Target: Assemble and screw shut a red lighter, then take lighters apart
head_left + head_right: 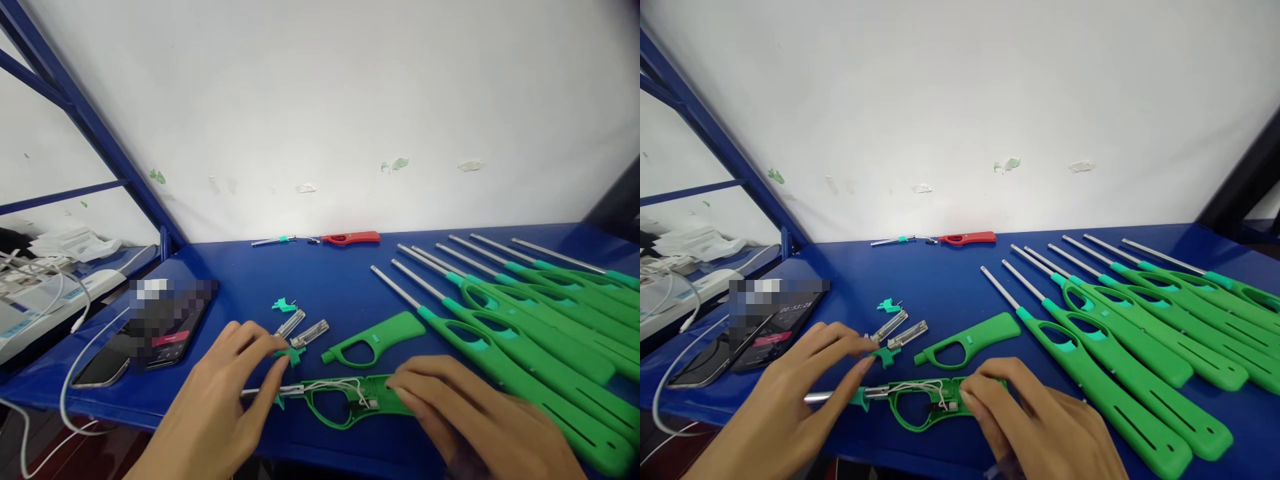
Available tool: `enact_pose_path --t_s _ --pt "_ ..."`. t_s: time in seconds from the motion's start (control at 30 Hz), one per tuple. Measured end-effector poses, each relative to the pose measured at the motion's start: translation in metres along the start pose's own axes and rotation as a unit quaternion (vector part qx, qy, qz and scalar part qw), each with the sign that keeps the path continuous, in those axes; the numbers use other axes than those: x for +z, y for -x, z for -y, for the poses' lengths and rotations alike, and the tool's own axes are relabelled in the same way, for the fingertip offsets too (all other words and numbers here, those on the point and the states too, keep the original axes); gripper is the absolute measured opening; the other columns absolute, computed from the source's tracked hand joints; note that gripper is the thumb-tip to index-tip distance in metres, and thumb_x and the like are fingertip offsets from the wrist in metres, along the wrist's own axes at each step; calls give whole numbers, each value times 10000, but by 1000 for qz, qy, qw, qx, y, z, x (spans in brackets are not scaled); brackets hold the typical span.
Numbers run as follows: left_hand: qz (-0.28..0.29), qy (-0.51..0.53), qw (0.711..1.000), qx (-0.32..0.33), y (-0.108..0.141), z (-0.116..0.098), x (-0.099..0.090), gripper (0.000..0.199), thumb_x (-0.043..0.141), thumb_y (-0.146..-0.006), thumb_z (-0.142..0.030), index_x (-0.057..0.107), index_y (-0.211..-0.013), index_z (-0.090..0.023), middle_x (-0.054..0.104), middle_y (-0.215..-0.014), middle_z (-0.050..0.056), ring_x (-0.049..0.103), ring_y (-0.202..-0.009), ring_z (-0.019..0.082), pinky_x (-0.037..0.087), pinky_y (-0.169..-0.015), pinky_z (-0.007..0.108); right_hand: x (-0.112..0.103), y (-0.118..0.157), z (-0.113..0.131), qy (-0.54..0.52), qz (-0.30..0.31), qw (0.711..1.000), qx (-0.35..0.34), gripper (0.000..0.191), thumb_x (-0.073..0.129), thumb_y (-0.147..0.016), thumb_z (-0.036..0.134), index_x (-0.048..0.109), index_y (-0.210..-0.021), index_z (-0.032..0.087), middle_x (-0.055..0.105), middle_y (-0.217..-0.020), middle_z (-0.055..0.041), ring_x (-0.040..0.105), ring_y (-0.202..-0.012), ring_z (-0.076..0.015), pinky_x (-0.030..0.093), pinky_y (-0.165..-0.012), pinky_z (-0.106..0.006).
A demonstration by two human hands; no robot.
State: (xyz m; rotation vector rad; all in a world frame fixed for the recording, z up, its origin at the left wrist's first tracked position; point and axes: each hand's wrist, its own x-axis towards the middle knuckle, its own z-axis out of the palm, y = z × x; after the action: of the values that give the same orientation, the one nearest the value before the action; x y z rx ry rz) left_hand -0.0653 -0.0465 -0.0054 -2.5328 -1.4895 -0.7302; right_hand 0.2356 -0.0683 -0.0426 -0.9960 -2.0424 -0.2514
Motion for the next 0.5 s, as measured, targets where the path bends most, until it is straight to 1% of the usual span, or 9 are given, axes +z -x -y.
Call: enact_pose_path --t_s 0.07,0.17,0.2,0.27,0.33,0.4,0.5 --pt "30 -3 999 30 13 3 -7 222 534 -1120 -404 723 -1205 -325 751 -1100 23 736 -980 233 652 -817 350 5 2 -3 24 15 1000 -8 257 457 -1139 272 711 -1109 244 797 -1033 6 754 -613 -76 615 -633 -154" --pt "41 -48 996 68 28 8 -8 296 525 -1113 -442 709 -1323 -342 788 -1191 32 756 -1104 286 674 -884 392 11 6 -3 52 24 998 6 307 441 -1149 365 723 -1177 245 801 -1082 -1 763 -603 -106 592 -499 -209" --pt "50 -60 994 76 30 9 -7 307 517 -1114 -416 702 -1348 -343 791 -1218 30 755 -1129 293 674 -903 400 13 7 -3 55 33 998 11 316 438 -1149 378 722 -1200 250 798 -1102 0 762 -597 -112 572 -455 -226" --pt "86 -64 991 86 29 9 -5 324 494 -1111 -312 703 -1357 -342 790 -1225 22 767 -1097 273 672 -920 389 14 10 -3 52 54 997 18 326 418 -1151 382 719 -1214 272 790 -1115 13 747 -566 -113 548 -413 -247" --pt "125 -44 987 91 26 10 -5 350 471 -1100 -229 721 -1319 -339 785 -1175 21 780 -993 232 672 -900 353 15 12 -3 45 74 996 20 342 390 -1156 380 717 -1206 293 783 -1099 26 731 -539 -106 552 -421 -242" --pt "133 -28 987 88 27 12 -6 377 459 -1087 -195 726 -1302 -352 776 -1173 22 782 -980 219 673 -889 332 15 13 -3 42 90 995 21 349 377 -1157 375 715 -1206 301 778 -1091 28 719 -526 -98 566 -449 -224" --pt "129 -21 989 68 39 19 -4 455 451 -1067 -174 674 -1404 -384 725 -1377 36 753 -1185 253 659 -975 353 14 14 -4 40 104 993 26 340 388 -1149 350 714 -1231 299 776 -1108 7 714 -530 -93 567 -467 -208"
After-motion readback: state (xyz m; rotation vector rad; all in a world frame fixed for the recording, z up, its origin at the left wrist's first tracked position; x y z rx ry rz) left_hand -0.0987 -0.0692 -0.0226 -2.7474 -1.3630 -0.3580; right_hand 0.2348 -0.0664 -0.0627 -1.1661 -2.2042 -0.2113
